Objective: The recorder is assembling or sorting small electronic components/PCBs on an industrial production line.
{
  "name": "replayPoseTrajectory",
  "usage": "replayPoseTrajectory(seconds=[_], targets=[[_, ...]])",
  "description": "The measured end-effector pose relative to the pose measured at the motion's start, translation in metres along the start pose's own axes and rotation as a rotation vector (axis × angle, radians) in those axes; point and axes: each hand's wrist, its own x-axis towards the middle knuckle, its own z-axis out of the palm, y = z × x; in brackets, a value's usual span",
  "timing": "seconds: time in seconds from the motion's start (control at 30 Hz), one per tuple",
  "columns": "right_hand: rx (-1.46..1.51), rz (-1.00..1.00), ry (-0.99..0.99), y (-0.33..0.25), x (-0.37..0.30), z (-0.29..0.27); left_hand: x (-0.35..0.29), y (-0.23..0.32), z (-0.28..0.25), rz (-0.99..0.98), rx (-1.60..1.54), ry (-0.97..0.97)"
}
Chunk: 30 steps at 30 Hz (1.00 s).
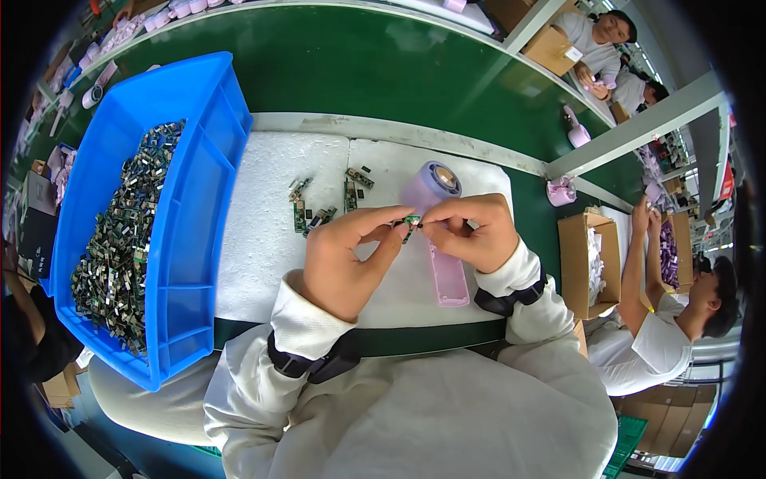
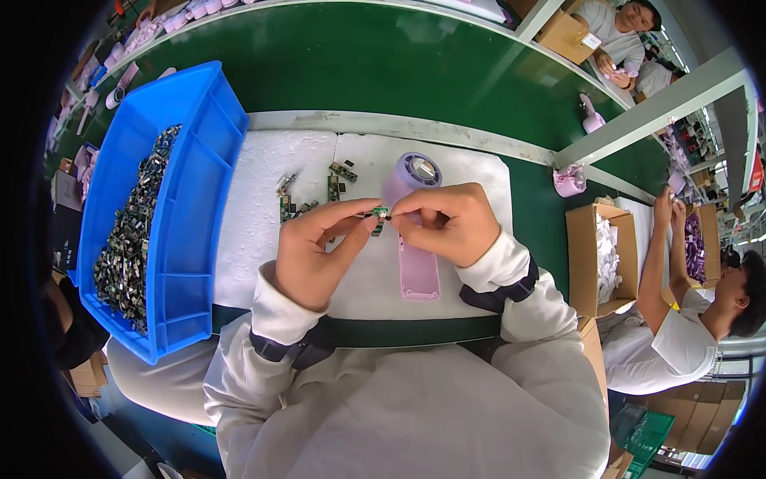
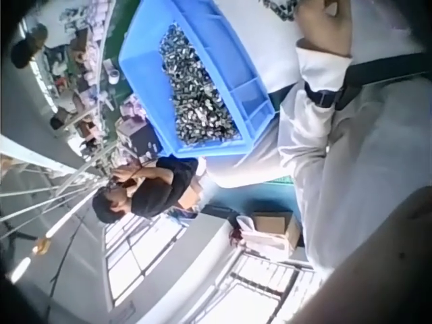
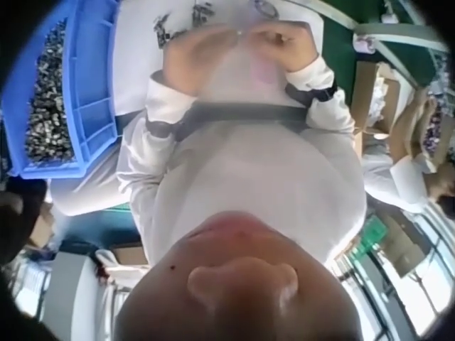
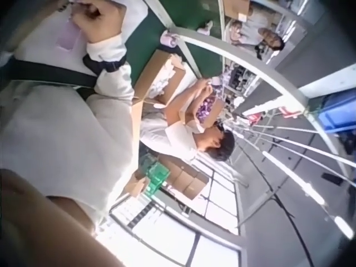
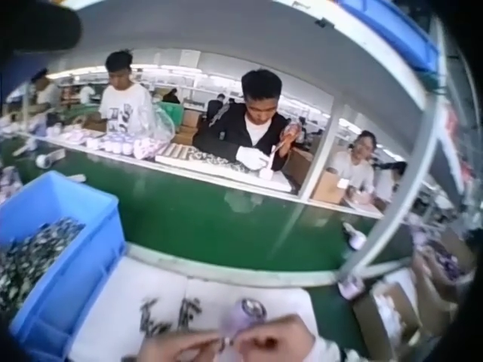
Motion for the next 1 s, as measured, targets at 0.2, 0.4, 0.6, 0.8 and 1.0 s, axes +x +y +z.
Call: replayPoseTrajectory(seconds=[0.2, 0.4, 0.6, 0.8, 1.0], targets=[[-0.011, 0.009, -0.019, -0.002, -0.003, 0.0, 0.0, 0.004, -0.003, 0.027, 0.068, -0.039], [-0.037, -0.038, -0.03, -0.003, -0.002, 0.001, -0.002, -0.001, -0.003, 0.028, 0.043, -0.049], [-0.023, -0.01, -0.064, -0.002, -0.002, -0.003, 0.0, 0.001, -0.007, 0.067, 0.088, -0.125], [-0.002, 0.001, -0.106, -0.001, 0.0, -0.006, -0.001, -0.003, -0.005, 0.013, -0.094, -0.111], [0.13, 0.047, -0.104, 0.006, 0.0, -0.004, 0.0, -0.011, -0.008, -0.132, -0.398, -0.115]])
